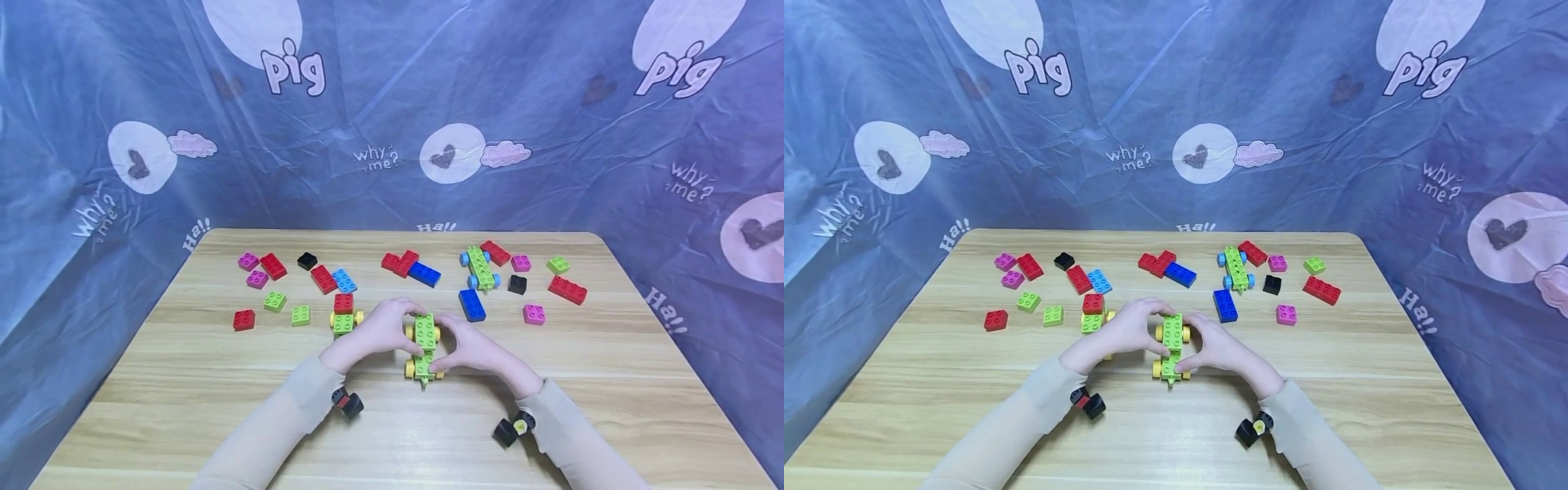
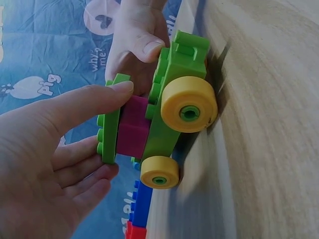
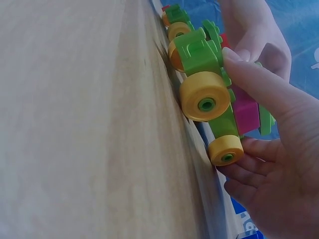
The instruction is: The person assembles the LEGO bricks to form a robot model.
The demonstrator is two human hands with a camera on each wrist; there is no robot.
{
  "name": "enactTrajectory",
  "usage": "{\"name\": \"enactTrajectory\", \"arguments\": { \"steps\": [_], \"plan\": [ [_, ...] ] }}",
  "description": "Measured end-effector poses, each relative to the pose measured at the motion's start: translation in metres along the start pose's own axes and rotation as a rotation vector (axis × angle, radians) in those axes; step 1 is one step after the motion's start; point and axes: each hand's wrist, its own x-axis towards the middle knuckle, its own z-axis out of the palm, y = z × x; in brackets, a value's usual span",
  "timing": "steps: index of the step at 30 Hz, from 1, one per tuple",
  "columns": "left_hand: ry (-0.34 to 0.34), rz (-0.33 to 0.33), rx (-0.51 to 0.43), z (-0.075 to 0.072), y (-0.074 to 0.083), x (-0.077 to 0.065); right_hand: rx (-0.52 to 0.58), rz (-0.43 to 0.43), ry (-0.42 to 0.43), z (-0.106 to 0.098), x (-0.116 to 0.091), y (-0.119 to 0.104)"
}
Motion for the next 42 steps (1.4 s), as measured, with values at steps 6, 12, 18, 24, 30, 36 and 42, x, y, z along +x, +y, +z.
{"name": "enactTrajectory", "arguments": {
  "steps": [6,12,18,24,30,36,42],
  "plan": [
    [0.000,0.026,-0.011,0.0010,-0.0010,-0.0044,0.004,-0.010,0.003,-0.0003,-0.0004,0.0002],
    [-0.007,0.067,0.000,0.0007,-0.0019,-0.0080,0.019,-0.016,0.003,0.0005,0.0000,0.0009],
    [0.000,0.064,0.008,0.0003,0.0012,-0.0068,0.035,-0.016,-0.002,0.0018,-0.0001,0.0023],
    [0.016,0.085,0.038,0.0030,0.0043,-0.0031,0.015,-0.020,-0.002,0.0024,-0.0009,0.0030],
    [0.008,0.067,0.026,0.0034,0.0054,-0.0015,0.010,-0.013,-0.003,0.0020,-0.0010,0.0018],
    [0.018,0.051,0.030,0.0051,0.0042,-0.0020,0.009,-0.005,-0.001,0.0033,-0.0011,0.0021],
    [0.017,0.048,0.026,0.0052,0.0051,-0.0014,0.007,-0.004,0.006,0.0026,-0.0007,0.0018]
  ]
}}
